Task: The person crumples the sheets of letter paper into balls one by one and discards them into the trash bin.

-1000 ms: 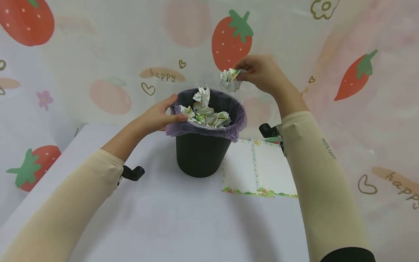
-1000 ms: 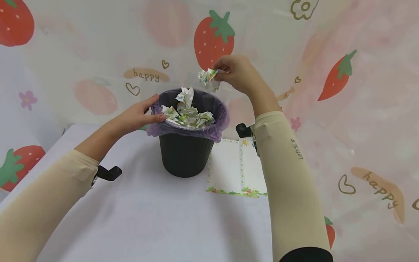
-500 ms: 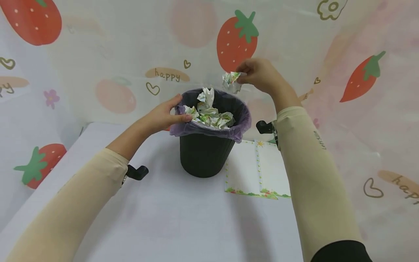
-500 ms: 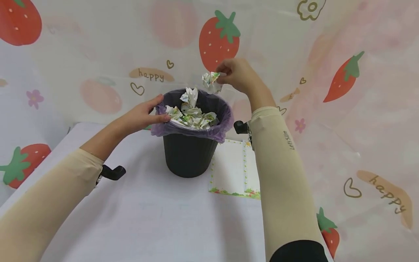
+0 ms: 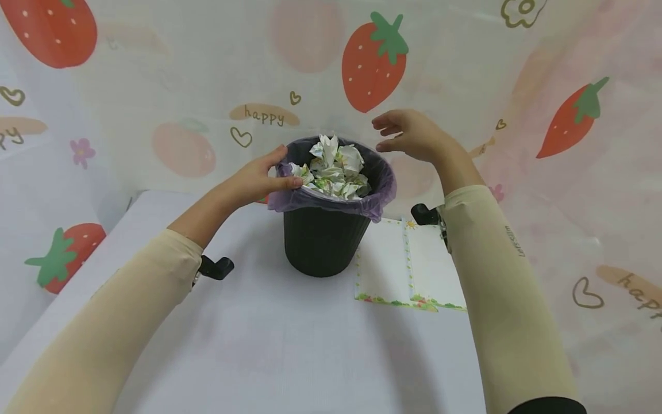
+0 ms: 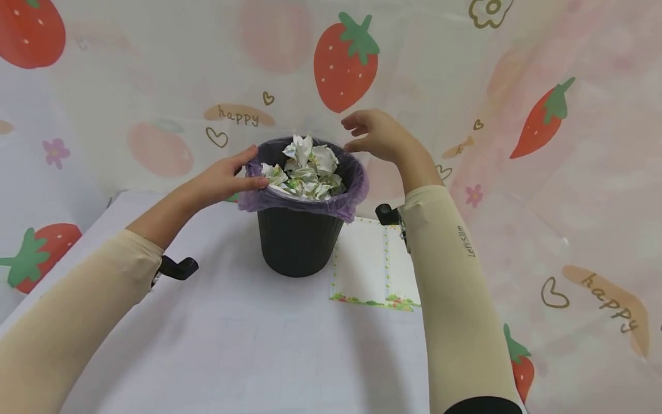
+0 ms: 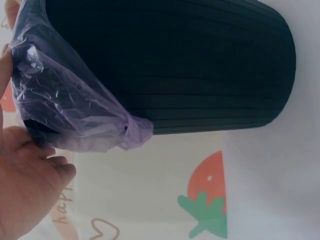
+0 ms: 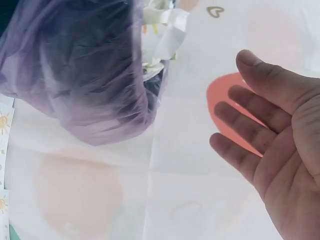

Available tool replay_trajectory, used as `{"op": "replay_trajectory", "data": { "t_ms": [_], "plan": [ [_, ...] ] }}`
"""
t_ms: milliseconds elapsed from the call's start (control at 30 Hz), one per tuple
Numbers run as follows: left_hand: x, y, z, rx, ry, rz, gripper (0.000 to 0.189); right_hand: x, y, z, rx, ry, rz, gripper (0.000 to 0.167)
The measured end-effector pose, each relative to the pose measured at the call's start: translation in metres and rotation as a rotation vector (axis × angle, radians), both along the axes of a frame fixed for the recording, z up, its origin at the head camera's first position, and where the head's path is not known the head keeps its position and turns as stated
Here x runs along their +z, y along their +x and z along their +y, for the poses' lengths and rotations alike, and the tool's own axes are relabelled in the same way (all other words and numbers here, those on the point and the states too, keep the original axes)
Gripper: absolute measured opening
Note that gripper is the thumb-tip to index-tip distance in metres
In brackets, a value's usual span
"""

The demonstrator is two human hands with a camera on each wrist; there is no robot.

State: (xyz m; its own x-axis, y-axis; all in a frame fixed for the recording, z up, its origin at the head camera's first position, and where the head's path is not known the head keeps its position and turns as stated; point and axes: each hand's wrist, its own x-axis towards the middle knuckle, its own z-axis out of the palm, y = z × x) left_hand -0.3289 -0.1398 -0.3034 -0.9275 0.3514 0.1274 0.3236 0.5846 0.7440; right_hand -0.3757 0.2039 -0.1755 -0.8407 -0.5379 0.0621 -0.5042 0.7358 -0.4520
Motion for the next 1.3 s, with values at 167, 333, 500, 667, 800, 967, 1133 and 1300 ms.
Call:
{"op": "replay_trajectory", "data": {
  "t_ms": [167, 333, 500, 667, 800, 967, 1133, 1300],
  "plan": [
    [0.000, -0.001, -0.002, -0.012, 0.003, 0.003, 0.108, -0.009, 0.012, 0.011, -0.008, -0.048, 0.056, 0.054],
    [-0.006, -0.002, -0.005, -0.004, 0.007, -0.002, 0.110, -0.022, 0.026, 0.018, -0.046, -0.140, 0.111, 0.050],
    [-0.011, -0.003, -0.006, -0.006, 0.094, 0.012, 0.109, -0.042, 0.039, 0.024, -0.089, -0.220, 0.205, 0.048],
    [-0.018, 0.001, -0.005, -0.032, 0.198, 0.048, 0.104, -0.064, 0.052, 0.033, -0.087, -0.297, 0.241, 0.047],
    [-0.024, 0.009, -0.005, -0.007, 0.256, 0.045, 0.099, -0.079, 0.062, 0.040, -0.083, -0.343, 0.239, 0.046],
    [-0.031, 0.023, -0.008, 0.055, 0.330, 0.092, 0.088, -0.095, 0.073, 0.046, -0.103, -0.336, 0.258, 0.046],
    [-0.036, 0.042, -0.011, 0.080, 0.396, 0.171, 0.075, -0.111, 0.081, 0.051, -0.116, -0.322, 0.282, 0.046],
    [-0.039, 0.063, -0.014, 0.120, 0.425, 0.224, 0.066, -0.126, 0.088, 0.059, -0.128, -0.325, 0.285, 0.046]
  ]
}}
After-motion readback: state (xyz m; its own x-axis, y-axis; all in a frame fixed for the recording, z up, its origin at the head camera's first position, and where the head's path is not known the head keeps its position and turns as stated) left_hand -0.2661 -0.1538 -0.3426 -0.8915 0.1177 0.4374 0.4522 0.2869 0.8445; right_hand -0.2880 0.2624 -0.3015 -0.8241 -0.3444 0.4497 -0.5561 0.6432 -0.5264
